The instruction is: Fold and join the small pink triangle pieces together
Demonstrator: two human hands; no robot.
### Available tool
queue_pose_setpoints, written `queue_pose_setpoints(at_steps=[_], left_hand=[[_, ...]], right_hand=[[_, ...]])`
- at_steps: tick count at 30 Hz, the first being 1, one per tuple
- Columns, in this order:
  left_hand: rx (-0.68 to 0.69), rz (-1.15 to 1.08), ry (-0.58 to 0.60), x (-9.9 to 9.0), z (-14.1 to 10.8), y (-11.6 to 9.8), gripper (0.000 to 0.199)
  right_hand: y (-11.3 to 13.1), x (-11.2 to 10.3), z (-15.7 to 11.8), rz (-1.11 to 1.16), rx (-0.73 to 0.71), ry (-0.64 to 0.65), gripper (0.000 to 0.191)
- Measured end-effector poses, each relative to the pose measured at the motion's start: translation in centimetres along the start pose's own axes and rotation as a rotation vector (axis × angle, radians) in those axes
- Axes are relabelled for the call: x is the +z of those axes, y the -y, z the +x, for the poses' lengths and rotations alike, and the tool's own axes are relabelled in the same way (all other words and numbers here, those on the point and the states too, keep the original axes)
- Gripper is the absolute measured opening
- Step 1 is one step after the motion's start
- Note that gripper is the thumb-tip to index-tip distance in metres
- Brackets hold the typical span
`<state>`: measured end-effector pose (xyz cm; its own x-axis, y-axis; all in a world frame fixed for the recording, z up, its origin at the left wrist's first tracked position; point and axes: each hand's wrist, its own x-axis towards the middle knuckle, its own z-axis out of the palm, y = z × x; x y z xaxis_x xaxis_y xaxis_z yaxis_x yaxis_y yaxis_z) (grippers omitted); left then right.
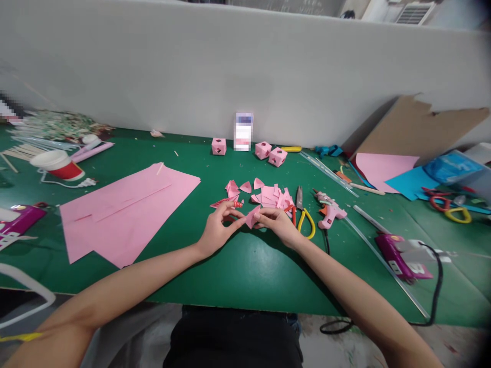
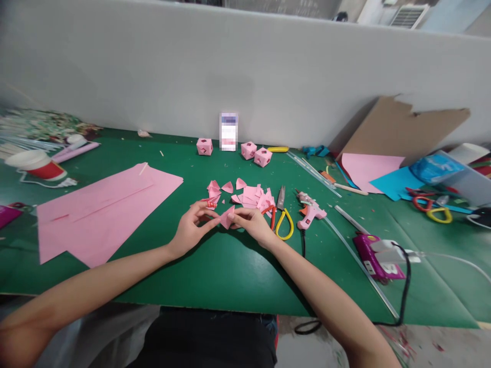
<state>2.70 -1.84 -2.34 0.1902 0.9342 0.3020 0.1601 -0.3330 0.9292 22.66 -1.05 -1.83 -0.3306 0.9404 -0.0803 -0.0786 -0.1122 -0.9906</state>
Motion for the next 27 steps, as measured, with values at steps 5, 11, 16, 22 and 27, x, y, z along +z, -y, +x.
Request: queue_pose_setpoints(at_steps=[5, 11, 16, 22, 27], left_hand=[[0.001, -0.012, -0.003, 0.04, -0.03, -0.04, 0.037], [0.013, -0.026, 0.005, 0.03, 0.0, 0.02, 0.038], [0.009, -0.032, 0.027, 0.03, 0.02, 0.1, 0.04], [0.023, -0.012, 0.016, 0.03, 0.02, 0.16, 0.038], [0.007, -0.012, 0.01, 0.01, -0.04, -0.13, 0.038]], right_hand=[[0.04, 0.1, -0.03, 0.053, -0.015, -0.039, 0.022], [-0.12, 0.08, 0.05, 0.071, -0.011, -0.054, 0.021], [-0.11, 0.08, 0.06, 0.074, -0.009, -0.05, 0.021], [-0.02, 0.01, 0.09, 0.069, -0.006, -0.03, 0.022], [-0.03, 0.02, 0.05, 0.068, -0.013, -0.041, 0.022]])
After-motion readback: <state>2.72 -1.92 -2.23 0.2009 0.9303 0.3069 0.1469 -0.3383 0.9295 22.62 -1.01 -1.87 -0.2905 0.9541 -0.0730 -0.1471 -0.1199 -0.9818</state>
